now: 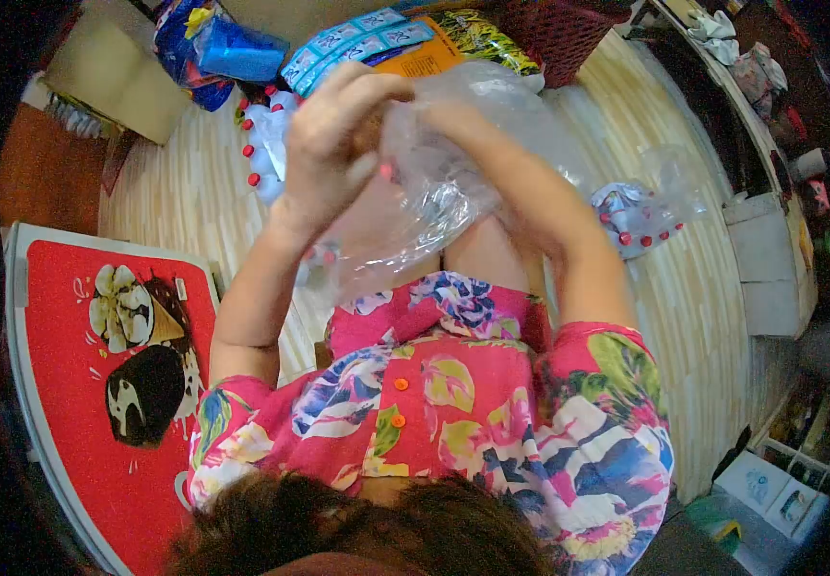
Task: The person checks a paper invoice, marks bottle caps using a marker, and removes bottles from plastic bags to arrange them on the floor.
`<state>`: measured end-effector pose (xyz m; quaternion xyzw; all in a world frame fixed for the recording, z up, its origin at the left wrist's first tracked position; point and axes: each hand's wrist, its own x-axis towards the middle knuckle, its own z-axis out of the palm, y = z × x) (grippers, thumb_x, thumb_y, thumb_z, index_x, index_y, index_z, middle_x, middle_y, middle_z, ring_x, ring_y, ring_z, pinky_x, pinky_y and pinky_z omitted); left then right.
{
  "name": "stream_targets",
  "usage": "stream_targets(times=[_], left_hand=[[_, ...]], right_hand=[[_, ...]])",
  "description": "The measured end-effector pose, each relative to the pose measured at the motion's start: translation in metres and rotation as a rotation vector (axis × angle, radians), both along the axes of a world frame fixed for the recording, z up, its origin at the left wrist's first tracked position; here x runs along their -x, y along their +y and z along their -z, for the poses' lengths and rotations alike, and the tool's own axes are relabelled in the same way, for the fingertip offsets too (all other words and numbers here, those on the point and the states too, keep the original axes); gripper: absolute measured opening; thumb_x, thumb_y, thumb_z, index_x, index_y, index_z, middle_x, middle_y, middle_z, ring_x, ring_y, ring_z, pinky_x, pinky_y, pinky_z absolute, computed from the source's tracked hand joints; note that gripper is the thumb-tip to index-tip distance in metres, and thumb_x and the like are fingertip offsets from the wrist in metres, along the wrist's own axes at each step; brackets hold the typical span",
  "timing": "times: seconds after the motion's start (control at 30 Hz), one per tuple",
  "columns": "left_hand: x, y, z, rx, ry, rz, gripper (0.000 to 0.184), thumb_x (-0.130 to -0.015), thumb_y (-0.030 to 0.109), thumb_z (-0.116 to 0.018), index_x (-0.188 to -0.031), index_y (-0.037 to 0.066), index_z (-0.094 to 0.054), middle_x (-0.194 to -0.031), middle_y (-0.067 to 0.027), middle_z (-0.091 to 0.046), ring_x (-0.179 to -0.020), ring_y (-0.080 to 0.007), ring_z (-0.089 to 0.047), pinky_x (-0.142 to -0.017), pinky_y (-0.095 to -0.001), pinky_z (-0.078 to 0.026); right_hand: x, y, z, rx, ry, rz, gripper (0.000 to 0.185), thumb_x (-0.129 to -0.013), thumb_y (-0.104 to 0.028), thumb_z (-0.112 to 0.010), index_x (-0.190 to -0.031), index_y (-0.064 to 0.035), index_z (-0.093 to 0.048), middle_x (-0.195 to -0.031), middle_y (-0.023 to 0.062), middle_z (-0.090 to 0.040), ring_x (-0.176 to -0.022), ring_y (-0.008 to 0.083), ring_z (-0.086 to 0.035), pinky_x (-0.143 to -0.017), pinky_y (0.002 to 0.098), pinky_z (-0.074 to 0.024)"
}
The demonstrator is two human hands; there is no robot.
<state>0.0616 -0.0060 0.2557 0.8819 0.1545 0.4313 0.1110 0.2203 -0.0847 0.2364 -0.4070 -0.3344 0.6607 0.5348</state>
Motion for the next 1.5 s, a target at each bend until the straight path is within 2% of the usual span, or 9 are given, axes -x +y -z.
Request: stream_targets(times=[0.17, 0.27, 0.47, 0.57, 0.67, 0.83, 0.97, 1.2, 1.5], left_hand=[[0.022, 0.029, 0.017, -0.028, 0.144, -0.191, 0.028, -0.063, -0.01, -0.052, -0.088, 0.002, -0.058, -0.087, -0.0133, -0.054, -0.078, -0.0315, -0.057, -0.066, -0.0356, -0.047], [0.028, 0.032, 0.025, 0.051, 0.233, -0.093, 0.03, -0.067, -0.008, -0.053, -0.094, 0.002, -0.059, -0.099, -0.0147, -0.055, -0.094, -0.0323, -0.055, -0.077, -0.0388, -0.044], [0.035, -0.006, 0.072, 0.078, 0.761, -0.061, 0.022, -0.069, 0.006, -0.058, -0.09, 0.006, -0.062, -0.103, -0.0112, -0.053, -0.101, -0.0282, -0.048, -0.081, -0.0428, -0.04], [0.016, 0.026, 0.078, -0.133, 0.937, -0.081, 0.015, -0.066, 0.009, -0.058, -0.081, 0.008, -0.06, -0.097, -0.0089, -0.054, -0.094, -0.0255, -0.049, -0.08, -0.0391, -0.039], [-0.019, 0.057, 0.051, -0.426, 0.613, -0.077, 0.01, -0.065, 0.011, -0.057, -0.074, 0.01, -0.058, -0.094, -0.0063, -0.055, -0.096, -0.0237, -0.05, -0.084, -0.0384, -0.037], [-0.057, 0.071, -0.015, -0.667, 0.325, 0.016, 0.019, -0.068, 0.009, -0.058, -0.087, 0.01, -0.059, -0.11, -0.0091, -0.054, -0.111, -0.0267, -0.045, -0.089, -0.0424, -0.037], [-0.056, 0.075, -0.047, -0.833, 0.115, -0.031, 0.012, -0.067, 0.011, -0.058, -0.078, 0.009, -0.057, -0.105, -0.0095, -0.055, -0.11, -0.0267, -0.045, -0.093, -0.0435, -0.036], [-0.028, 0.145, -0.026, -0.703, 0.245, -0.234, 0.018, -0.066, 0.008, -0.056, -0.082, 0.008, -0.063, -0.114, -0.0141, -0.052, -0.113, -0.0323, -0.044, -0.089, -0.0428, -0.039], [-0.096, 0.14, 0.053, -0.541, 0.306, -0.427, 0.035, -0.073, 0.011, -0.054, -0.108, 0.009, -0.057, -0.126, -0.0142, -0.047, -0.116, -0.033, -0.043, -0.09, -0.0461, -0.038]], right_hand=[[-0.029, 0.097, 0.089, -0.273, -1.657, -0.587, 0.036, -0.09, -0.029, -0.047, -0.115, -0.0032, -0.054, -0.11, 0.0201, -0.056, -0.11, 0.0307, -0.05, -0.101, 0.0408, -0.0309], [-0.061, 0.049, 0.087, -0.459, -1.286, -0.557, 0.038, -0.083, -0.033, -0.057, -0.106, -0.0033, -0.057, -0.103, 0.0207, -0.059, -0.103, 0.0322, -0.054, -0.1, 0.0453, -0.0301], [-0.104, -0.015, 0.073, -0.13, -1.684, -0.675, 0.043, -0.07, -0.028, -0.07, -0.103, -0.0038, -0.058, -0.101, 0.0181, -0.059, -0.096, 0.0305, -0.056, -0.095, 0.0462, -0.0333], [-0.103, -0.016, 0.065, -0.019, -1.609, -0.518, 0.043, -0.065, -0.029, -0.073, -0.099, -0.0053, -0.06, -0.097, 0.0199, -0.061, -0.093, 0.0355, -0.056, -0.087, 0.0458, -0.0398], [-0.104, -0.01, 0.053, -0.235, -1.213, 0.0, 0.066, -0.058, -0.026, -0.076, -0.117, -0.0081, -0.053, -0.111, 0.0187, -0.057, -0.102, 0.0348, -0.053, -0.092, 0.0425, -0.0379], [-0.133, 0.05, 0.064, -0.769, -1.433, 0.364, 0.074, -0.062, -0.021, -0.075, -0.128, -0.0077, -0.043, -0.119, 0.0163, -0.052, -0.111, 0.0324, -0.049, -0.093, 0.0376, -0.0391], [-0.149, 0.075, 0.132, -0.443, -1.099, 0.179, 0.057, -0.068, -0.018, -0.069, -0.12, -0.0057, -0.05, -0.11, 0.0156, -0.058, -0.105, 0.027, -0.054, -0.088, 0.0346, -0.0415], [-0.167, 0.068, 0.103, -0.17, -1.049, 0.671, 0.022, -0.068, -0.018, -0.065, -0.081, -0.0005, -0.061, -0.064, 0.012, -0.06, -0.058, 0.0189, -0.056, -0.057, 0.032, -0.0434], [-0.192, 0.059, 0.171, 0.174, -1.369, 1.039, 0.03, -0.068, -0.019, -0.066, -0.093, -0.0029, -0.059, -0.085, 0.0211, -0.062, -0.08, 0.0367, -0.06, -0.071, 0.0439, -0.0455]])
